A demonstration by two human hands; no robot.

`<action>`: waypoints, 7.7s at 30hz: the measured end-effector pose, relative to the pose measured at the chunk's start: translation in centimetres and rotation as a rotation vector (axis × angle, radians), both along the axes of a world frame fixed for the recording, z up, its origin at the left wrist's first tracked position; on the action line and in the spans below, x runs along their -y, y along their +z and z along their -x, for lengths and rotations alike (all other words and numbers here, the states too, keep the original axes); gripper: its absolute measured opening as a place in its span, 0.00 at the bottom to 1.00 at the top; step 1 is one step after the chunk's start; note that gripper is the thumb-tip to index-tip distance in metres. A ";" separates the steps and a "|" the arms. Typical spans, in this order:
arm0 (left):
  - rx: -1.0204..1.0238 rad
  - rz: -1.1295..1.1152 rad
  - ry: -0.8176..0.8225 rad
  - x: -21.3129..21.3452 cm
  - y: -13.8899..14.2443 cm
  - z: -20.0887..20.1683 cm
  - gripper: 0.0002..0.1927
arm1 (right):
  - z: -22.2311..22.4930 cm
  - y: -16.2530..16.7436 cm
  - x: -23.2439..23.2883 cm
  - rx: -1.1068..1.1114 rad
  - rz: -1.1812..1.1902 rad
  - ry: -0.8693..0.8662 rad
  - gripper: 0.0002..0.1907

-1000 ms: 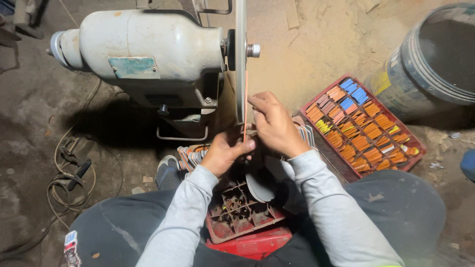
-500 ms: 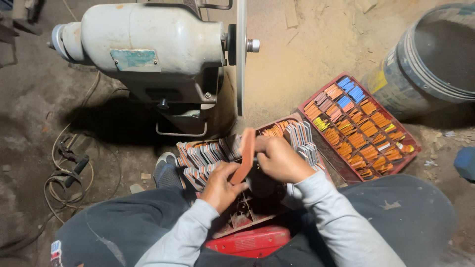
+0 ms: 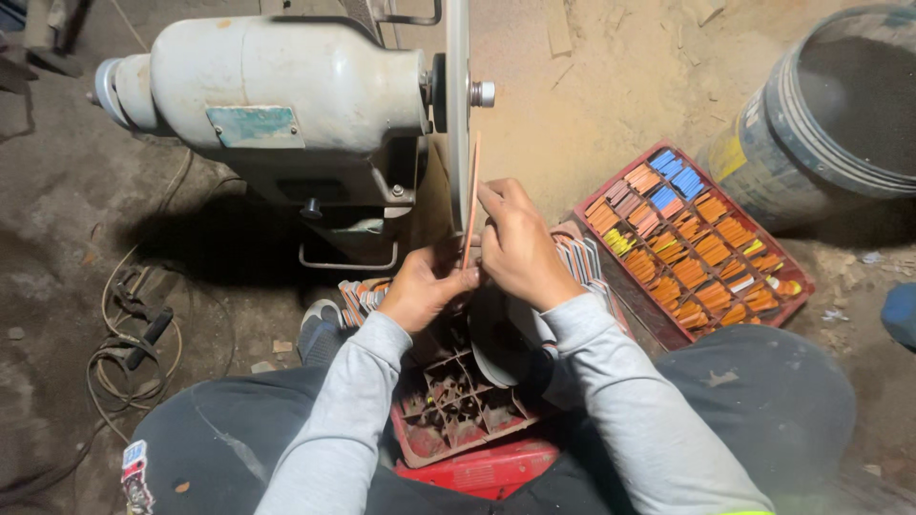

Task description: The person sits on the floor of a workshop and holds small flat pieces one at a time against a spinning disc sander to sand their edges. They turn each piece to sand different sides, then place the finished piece into a compartmented tray and pick up the next piece.

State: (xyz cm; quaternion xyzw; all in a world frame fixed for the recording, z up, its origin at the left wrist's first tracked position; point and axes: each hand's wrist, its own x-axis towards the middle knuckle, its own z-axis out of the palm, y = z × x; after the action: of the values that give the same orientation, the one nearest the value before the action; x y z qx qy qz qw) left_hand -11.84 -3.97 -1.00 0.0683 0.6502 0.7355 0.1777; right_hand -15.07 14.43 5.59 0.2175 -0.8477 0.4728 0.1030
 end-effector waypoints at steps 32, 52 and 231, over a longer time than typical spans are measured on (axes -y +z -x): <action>0.182 0.046 0.039 -3.3 1.7 -5.3 0.26 | -4.2 0.1 -4.1 0.157 -0.006 0.045 0.24; 0.004 0.593 -0.062 -4.6 1.6 -13.7 0.19 | -10.8 -1.3 -6.5 0.362 -0.019 0.437 0.31; -0.466 0.833 0.180 0.5 3.4 -15.5 0.28 | -12.1 -0.2 -4.2 0.478 0.134 0.350 0.26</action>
State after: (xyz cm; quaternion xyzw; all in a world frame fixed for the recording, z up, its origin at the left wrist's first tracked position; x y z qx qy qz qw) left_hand 3.66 -4.46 2.40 0.0979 0.9152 0.3903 -0.0247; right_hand -2.95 18.61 5.40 0.2355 -0.7644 0.5762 -0.1683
